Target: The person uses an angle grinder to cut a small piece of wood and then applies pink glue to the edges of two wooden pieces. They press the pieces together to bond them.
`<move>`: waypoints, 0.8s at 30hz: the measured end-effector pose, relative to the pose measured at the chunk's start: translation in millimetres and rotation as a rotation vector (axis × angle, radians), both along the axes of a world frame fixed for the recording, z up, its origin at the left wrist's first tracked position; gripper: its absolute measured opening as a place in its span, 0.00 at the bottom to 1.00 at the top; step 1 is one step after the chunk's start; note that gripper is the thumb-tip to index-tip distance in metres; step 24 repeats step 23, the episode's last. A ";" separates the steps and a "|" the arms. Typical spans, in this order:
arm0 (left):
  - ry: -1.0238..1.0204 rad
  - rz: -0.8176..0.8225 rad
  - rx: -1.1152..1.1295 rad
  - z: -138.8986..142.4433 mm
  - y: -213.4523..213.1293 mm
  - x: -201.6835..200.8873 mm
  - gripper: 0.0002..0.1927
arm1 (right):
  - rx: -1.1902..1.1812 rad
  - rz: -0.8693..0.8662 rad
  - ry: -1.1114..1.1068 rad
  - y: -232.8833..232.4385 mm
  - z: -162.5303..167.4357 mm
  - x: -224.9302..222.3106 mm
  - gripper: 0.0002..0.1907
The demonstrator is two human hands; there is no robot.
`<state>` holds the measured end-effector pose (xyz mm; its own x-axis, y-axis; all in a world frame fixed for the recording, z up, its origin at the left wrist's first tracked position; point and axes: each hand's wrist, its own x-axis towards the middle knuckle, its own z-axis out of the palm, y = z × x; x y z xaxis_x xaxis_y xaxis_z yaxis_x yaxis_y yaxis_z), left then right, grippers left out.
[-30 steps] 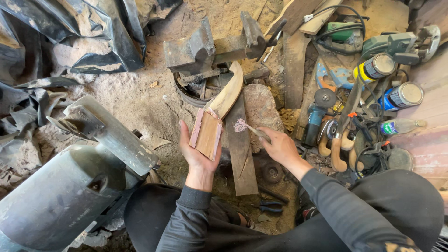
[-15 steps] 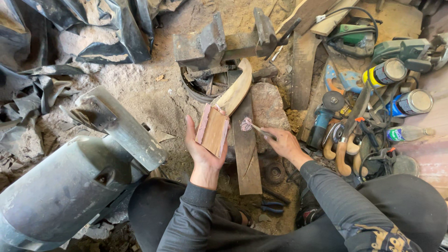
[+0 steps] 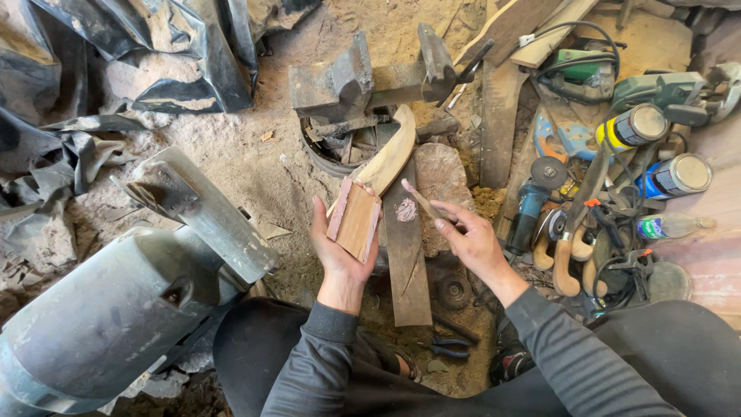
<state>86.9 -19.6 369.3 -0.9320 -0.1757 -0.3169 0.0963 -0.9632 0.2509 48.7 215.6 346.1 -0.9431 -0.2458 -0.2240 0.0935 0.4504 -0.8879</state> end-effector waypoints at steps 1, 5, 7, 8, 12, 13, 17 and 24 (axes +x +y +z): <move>-0.001 -0.006 0.009 0.3 0.5 -0.3 0.38 | 0.029 0.016 0.039 -2.4 15.6 8.9 0.23; 0.025 -0.021 -0.027 1.5 4.0 4.1 0.37 | 0.112 0.144 0.414 -14.8 58.9 36.5 0.22; 0.034 -0.040 -0.006 2.2 5.4 5.0 0.37 | 0.076 0.161 0.555 -23.2 64.7 40.7 0.21; 0.037 -0.049 0.003 2.6 6.0 6.3 0.36 | 0.057 0.169 0.624 -26.2 64.9 43.0 0.21; 0.001 -0.049 0.014 3.7 6.5 8.1 0.36 | 0.112 0.165 0.648 -32.0 58.2 45.1 0.21; -0.002 -0.048 0.020 3.8 6.5 7.3 0.36 | 0.142 0.175 0.731 -31.5 56.6 46.0 0.21; 0.021 -0.031 -0.017 1.0 7.6 7.0 0.35 | 0.359 0.150 0.720 -28.6 52.9 56.5 0.20; 0.059 -0.026 -0.037 -2.2 5.9 6.9 0.37 | 0.383 0.172 0.685 -25.0 57.9 70.4 0.20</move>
